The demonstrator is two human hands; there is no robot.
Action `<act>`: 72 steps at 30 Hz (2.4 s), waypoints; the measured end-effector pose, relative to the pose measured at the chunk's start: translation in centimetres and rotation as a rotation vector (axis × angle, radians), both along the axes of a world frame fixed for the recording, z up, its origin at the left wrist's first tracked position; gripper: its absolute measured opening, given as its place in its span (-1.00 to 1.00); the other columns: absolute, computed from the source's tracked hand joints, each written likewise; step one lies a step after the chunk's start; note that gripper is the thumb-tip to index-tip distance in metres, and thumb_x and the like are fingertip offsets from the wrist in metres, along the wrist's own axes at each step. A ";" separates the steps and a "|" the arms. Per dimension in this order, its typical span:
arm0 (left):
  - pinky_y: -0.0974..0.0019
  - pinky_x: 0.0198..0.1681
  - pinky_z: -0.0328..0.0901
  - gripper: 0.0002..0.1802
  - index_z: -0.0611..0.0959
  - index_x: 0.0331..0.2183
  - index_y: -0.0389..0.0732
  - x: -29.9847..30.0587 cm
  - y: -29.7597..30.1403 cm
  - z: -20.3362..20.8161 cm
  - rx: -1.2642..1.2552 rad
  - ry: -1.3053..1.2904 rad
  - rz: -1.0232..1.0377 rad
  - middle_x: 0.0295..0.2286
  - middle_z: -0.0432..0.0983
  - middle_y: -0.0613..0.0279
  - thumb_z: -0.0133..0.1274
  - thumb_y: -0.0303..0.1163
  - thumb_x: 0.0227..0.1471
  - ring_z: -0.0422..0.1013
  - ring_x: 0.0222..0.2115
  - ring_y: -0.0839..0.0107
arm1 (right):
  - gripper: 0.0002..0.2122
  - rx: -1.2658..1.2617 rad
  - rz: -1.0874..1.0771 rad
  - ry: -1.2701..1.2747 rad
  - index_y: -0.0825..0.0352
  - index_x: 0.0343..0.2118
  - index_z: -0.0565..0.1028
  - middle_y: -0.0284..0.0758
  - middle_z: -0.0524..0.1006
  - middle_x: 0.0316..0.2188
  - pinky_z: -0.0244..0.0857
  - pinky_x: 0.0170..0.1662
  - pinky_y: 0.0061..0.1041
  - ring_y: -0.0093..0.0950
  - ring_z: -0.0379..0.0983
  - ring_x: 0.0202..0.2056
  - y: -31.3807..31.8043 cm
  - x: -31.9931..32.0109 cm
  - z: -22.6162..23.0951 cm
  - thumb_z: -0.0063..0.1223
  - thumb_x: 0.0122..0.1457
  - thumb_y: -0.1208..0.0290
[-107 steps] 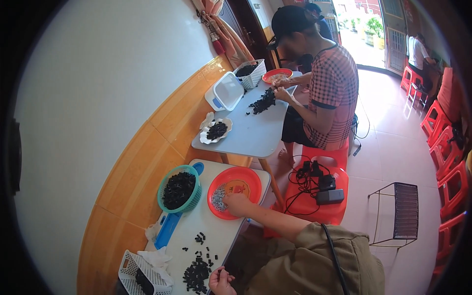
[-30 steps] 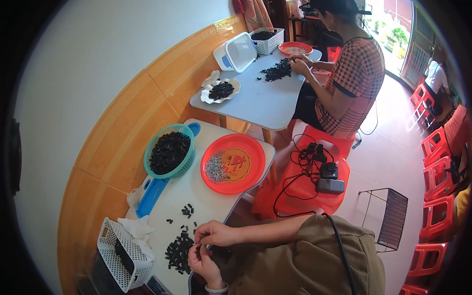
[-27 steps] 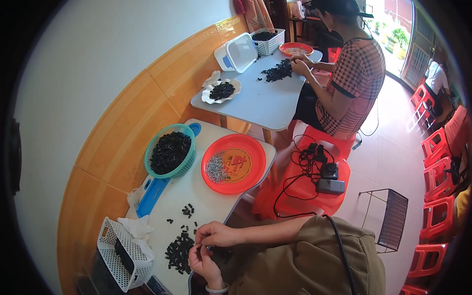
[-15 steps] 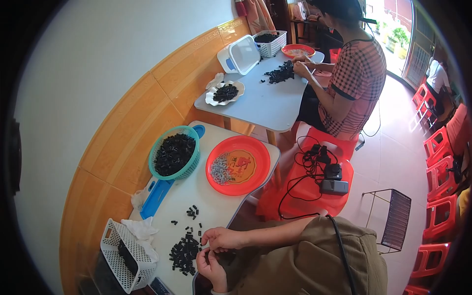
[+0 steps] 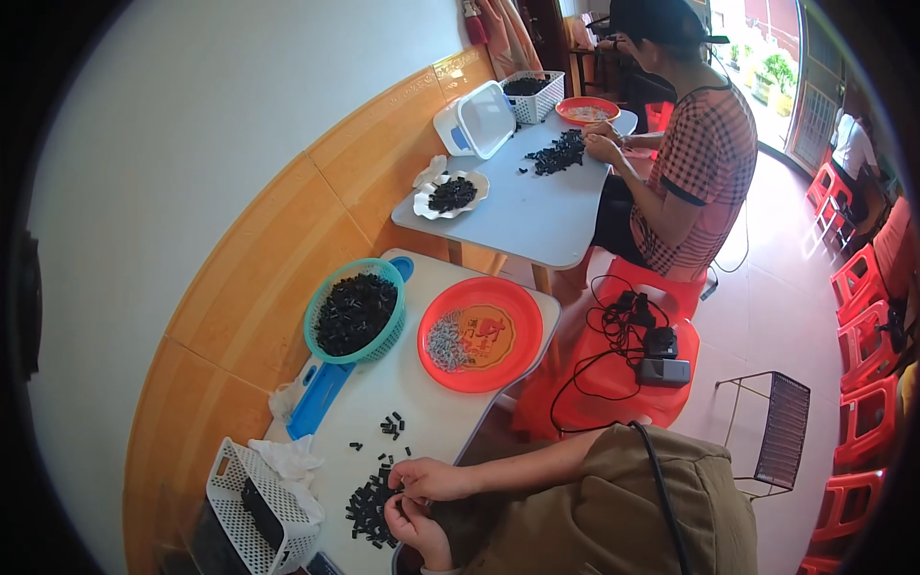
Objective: The person assembles small components by hand, inserting metal inserts into black plastic housings at a workbench.
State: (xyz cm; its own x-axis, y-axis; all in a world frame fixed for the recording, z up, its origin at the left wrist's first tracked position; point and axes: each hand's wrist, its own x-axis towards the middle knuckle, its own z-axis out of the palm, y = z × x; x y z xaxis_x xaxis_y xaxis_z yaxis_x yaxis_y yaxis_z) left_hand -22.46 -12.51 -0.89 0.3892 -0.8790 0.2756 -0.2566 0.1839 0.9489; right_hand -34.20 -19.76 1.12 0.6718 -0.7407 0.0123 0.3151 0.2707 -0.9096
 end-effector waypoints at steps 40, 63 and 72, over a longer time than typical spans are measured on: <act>0.46 -0.47 0.27 -0.84 0.47 -0.36 -0.37 3.8 0.2 1.4 0.026 -0.066 0.111 -0.46 0.40 0.23 -0.06 -0.44 0.16 0.31 -0.50 0.52 | -0.89 -0.538 -0.075 0.367 0.31 -0.36 0.43 -0.22 0.51 -0.52 0.35 -0.37 -0.40 -0.27 0.49 -0.45 0.0 3.0 1.2 -0.01 0.17 0.39; 0.54 -0.39 0.24 -0.89 0.48 -0.33 -0.21 0.5 -1.1 1.8 0.243 0.838 -0.047 -0.46 0.39 0.36 -0.03 -0.38 0.17 0.33 -0.44 0.60 | -0.91 -0.787 -0.348 0.399 0.30 -0.55 0.41 -0.25 0.42 -0.65 0.31 -0.49 -0.30 -0.19 0.43 -0.55 0.1 0.1 -0.3 0.07 0.01 0.47; 0.41 -0.52 0.25 -0.86 0.44 -0.39 -0.23 0.2 -1.1 2.2 0.192 0.716 -0.115 -0.57 0.29 0.35 -0.10 -0.40 0.21 0.18 -0.66 0.58 | -0.93 -0.916 -0.399 0.452 0.32 -0.55 0.40 -0.24 0.39 -0.67 0.27 -0.50 -0.31 -0.21 0.39 -0.57 -2.8 -2.8 1.3 0.07 -0.06 0.56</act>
State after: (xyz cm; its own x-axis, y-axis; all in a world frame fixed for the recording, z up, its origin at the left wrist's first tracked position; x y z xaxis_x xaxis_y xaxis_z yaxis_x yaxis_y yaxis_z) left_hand -22.26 -13.66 1.33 0.3185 -0.9320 -0.1727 0.4465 -0.0132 0.8947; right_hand -37.02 -22.53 2.38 0.4668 -0.7418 0.4815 -0.1837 -0.6139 -0.7677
